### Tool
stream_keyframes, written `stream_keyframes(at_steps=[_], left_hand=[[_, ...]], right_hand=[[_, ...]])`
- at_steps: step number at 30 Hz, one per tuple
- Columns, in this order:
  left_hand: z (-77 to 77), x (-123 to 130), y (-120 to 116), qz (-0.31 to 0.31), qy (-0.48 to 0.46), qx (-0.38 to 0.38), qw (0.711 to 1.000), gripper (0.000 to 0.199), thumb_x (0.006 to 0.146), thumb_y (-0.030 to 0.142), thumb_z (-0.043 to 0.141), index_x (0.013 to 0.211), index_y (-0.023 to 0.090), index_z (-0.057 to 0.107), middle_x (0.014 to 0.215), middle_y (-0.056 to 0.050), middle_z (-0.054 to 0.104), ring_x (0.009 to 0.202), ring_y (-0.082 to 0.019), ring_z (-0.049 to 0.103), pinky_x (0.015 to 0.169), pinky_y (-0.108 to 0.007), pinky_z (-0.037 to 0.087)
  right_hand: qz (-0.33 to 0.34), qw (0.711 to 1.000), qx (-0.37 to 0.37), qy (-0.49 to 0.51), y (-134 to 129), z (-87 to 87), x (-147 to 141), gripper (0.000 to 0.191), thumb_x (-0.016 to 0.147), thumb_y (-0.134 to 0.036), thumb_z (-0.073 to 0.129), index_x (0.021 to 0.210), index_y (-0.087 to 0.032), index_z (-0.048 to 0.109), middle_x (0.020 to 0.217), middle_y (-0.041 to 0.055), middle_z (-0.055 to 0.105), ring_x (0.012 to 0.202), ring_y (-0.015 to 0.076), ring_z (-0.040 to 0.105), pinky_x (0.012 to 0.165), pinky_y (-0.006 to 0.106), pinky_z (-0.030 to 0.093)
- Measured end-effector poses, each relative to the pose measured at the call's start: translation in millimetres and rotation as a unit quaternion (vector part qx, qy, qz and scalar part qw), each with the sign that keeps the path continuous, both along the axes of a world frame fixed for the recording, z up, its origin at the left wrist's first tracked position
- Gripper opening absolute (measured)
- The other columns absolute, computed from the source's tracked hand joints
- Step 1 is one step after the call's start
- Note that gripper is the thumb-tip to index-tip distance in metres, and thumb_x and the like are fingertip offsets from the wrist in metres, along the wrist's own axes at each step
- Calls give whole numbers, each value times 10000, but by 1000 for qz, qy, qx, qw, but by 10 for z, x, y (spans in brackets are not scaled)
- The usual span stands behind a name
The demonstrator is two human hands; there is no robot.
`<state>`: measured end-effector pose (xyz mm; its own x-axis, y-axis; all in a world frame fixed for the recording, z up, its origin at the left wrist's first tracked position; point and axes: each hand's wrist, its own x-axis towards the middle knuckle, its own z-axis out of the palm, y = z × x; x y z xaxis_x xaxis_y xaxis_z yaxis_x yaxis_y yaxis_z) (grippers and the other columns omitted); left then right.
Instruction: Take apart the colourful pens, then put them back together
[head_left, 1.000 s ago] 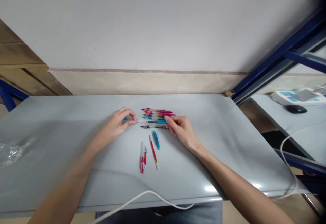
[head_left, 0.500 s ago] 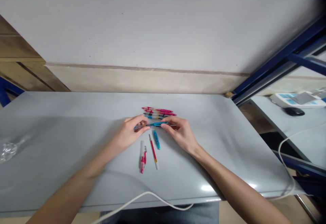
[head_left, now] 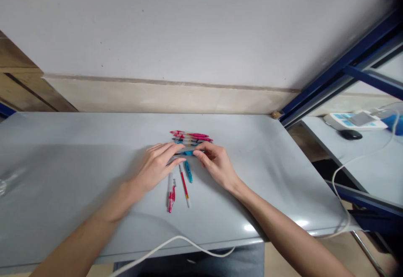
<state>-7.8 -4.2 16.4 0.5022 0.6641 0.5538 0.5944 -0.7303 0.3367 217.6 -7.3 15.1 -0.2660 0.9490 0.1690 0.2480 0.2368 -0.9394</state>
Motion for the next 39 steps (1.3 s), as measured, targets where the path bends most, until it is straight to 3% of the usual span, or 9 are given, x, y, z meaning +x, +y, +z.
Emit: stream_keyframes(at_steps=[4,6,8,10,18,24,29,35,39], left_hand=[[27,-8,18,9,14,19,1000,133,1029,261,556,1038,179,661,868,-31,688,786,-171,638,729,-320,496],[27,-10,14,2,31,30,999,122,1022,242,564,1008,170,661,851,-37,670,782,-175,618,729,-324,486],[26,-11,4,-6,52,48,997,114,1018,202,555,989,167,661,871,-47,679,798,-182,616,745,-335,478],[30,-13,-1,-11,69,57,996,134,1018,164,534,968,165,659,898,-57,692,815,-187,623,757,-342,472],[51,-59,49,21,67,34,997,176,1032,249,545,1143,170,656,893,-47,712,824,-191,609,761,-350,459],[62,-40,37,7,28,57,998,150,1024,183,522,982,183,666,863,-48,714,813,-191,593,764,-359,451],[33,-45,60,4,43,29,999,136,1015,256,578,1076,176,669,907,-45,723,828,-192,601,774,-351,460],[-4,-25,55,-13,14,45,999,127,1023,200,542,989,168,661,891,-50,706,831,-186,600,772,-342,458],[-28,-38,73,-10,38,24,999,142,1023,273,566,1056,173,661,936,-52,720,861,-198,599,793,-357,454]], right_hand=[[2,999,0,53,32,-5,4,256,933,-434,677,983,-183,684,891,34,649,669,128,533,610,261,416],[13,999,-14,34,26,-3,8,294,940,-458,663,876,-171,675,765,3,604,611,113,476,576,254,377],[33,999,-27,-7,5,1,5,443,986,-494,578,688,-167,604,588,-45,443,545,96,357,541,253,301],[45,998,-27,-34,-16,7,-5,551,1022,-506,496,586,-170,518,546,-55,346,537,91,287,538,259,260],[-51,997,-18,49,27,51,7,313,938,-489,650,897,-178,647,651,-34,511,558,113,427,542,251,330],[-9,998,-70,-4,10,9,0,600,1007,-610,453,586,-186,500,496,-48,360,485,96,303,504,270,249],[-37,997,-36,60,62,15,1,387,941,-555,627,849,-179,621,594,-46,493,534,108,437,546,251,346],[-10,997,-77,2,31,24,0,601,990,-622,481,578,-185,487,491,-54,339,473,89,279,487,268,225],[-34,998,-51,30,37,16,-13,443,959,-588,572,783,-182,589,579,-51,432,508,103,369,510,253,294]])
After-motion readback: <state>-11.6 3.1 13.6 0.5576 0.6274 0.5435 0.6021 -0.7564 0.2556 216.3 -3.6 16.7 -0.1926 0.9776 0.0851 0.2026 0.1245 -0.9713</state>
